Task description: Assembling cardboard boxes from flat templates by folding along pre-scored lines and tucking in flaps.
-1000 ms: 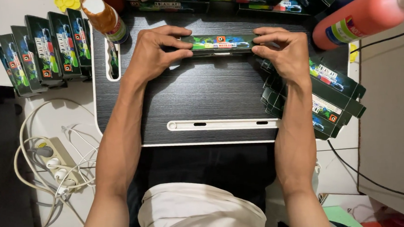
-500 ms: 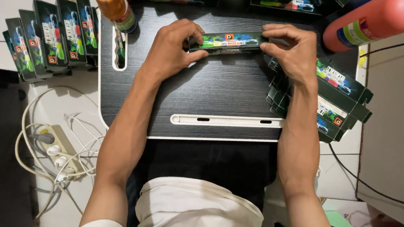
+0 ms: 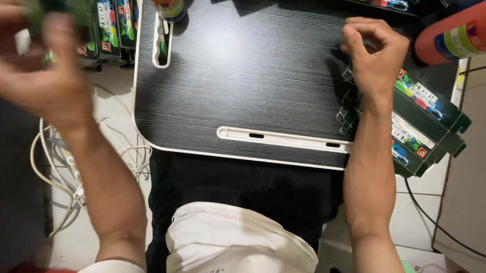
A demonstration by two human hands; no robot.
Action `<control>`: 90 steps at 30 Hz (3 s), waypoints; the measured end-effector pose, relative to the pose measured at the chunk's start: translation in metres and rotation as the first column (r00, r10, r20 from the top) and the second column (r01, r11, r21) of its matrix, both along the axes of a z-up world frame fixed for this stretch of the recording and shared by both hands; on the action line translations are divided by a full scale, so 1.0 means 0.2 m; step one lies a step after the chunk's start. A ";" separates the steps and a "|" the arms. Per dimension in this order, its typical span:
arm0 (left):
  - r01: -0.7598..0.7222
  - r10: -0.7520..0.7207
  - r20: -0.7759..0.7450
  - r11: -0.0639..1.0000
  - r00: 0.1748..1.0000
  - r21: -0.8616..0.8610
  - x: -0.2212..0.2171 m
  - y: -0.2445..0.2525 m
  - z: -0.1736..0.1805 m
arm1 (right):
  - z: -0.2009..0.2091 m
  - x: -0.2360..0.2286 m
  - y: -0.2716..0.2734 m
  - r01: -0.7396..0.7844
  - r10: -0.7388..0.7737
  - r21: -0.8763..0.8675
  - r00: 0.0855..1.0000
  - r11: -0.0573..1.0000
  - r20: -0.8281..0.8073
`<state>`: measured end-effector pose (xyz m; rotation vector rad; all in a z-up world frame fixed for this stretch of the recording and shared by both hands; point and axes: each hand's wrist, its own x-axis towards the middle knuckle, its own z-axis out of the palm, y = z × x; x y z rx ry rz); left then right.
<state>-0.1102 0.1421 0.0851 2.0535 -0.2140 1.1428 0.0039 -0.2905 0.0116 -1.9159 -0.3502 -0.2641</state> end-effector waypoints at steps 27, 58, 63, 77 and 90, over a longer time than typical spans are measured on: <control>-0.116 0.117 -0.037 0.993 0.992 0.031 0.02 0.19 -0.32 | 0.01 -0.03 0.08 -0.002 -0.008 -0.113 0.996 0.994 -0.091; 0.698 -0.699 -0.384 0.696 0.603 -0.171 0.42 -1.02 -0.63 | 0.33 -0.17 -0.06 0.076 -0.068 -0.277 0.997 0.958 0.037; 0.700 -0.670 -0.444 0.704 0.595 -0.124 0.42 -1.03 -0.67 | 0.31 -0.40 -0.22 0.121 -0.161 -0.539 0.987 0.834 -0.029; 0.671 -0.651 -0.485 0.723 0.584 -0.162 0.42 -1.02 -0.62 | 0.21 -0.64 -0.30 -0.061 -0.113 -0.798 0.981 0.599 -0.160; 0.666 -0.653 -0.475 0.726 0.590 -0.172 0.42 -1.03 -0.59 | 0.07 -0.66 -0.43 0.024 -0.133 -0.739 0.987 0.674 -0.090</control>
